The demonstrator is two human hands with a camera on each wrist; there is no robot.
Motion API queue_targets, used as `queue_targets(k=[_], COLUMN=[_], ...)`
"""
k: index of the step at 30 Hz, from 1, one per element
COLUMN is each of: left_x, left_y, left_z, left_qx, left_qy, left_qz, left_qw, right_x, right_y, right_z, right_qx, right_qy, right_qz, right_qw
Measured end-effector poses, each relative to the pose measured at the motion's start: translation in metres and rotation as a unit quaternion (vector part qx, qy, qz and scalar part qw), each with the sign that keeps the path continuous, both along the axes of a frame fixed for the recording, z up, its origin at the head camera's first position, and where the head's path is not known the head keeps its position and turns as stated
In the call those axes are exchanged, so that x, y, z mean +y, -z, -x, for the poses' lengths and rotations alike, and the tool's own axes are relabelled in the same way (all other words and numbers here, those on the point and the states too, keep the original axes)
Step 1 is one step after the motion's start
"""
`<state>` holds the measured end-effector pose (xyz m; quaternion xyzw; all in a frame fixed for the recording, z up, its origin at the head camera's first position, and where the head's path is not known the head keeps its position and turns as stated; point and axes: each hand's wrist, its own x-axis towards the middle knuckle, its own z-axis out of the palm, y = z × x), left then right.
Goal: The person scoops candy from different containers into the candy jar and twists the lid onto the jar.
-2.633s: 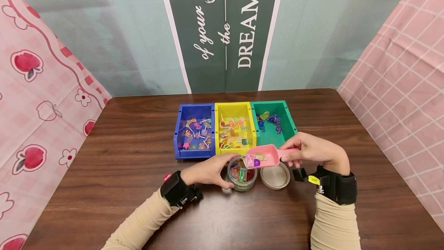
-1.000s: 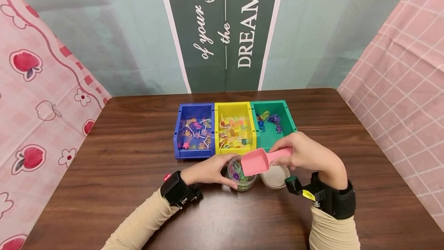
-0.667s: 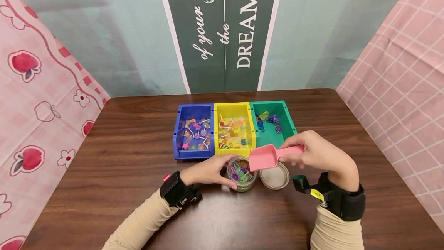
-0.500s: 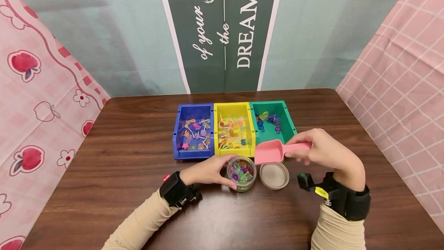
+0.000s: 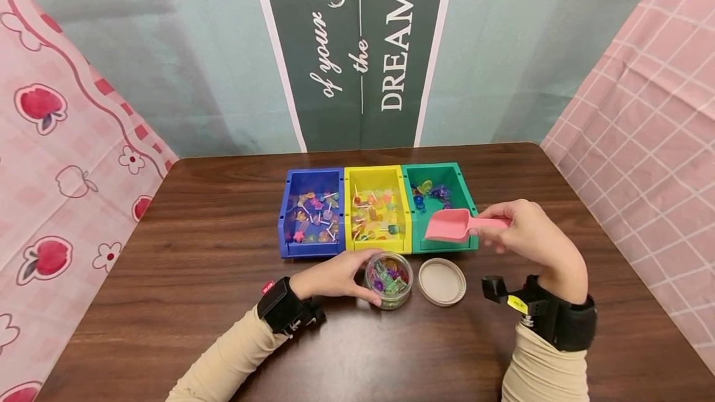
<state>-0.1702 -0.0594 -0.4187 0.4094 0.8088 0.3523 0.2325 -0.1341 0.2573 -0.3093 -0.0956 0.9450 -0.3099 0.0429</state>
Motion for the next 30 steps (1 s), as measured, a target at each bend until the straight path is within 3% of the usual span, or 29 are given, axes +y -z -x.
queue_targets(k=[14,23,30], left_x=[0.0,0.0,0.001], left_y=[-0.002,-0.001,0.003], left_z=[-0.001,0.001,0.001], left_qx=[-0.001,-0.007,-0.003], left_qy=[0.009,0.006,0.007], left_qz=[-0.004,-0.008,-0.011], left_qw=[1.0,0.9999,0.9999], right_x=[-0.014,-0.035,-0.045], right_y=[0.021,0.029,0.032], right_z=[0.024,0.033,0.034], right_qx=[-0.032,-0.076,-0.086], right_qy=[0.093,0.117,0.141], right_qz=[-0.021,-0.065,-0.076], right_qw=[0.995,0.988,0.983])
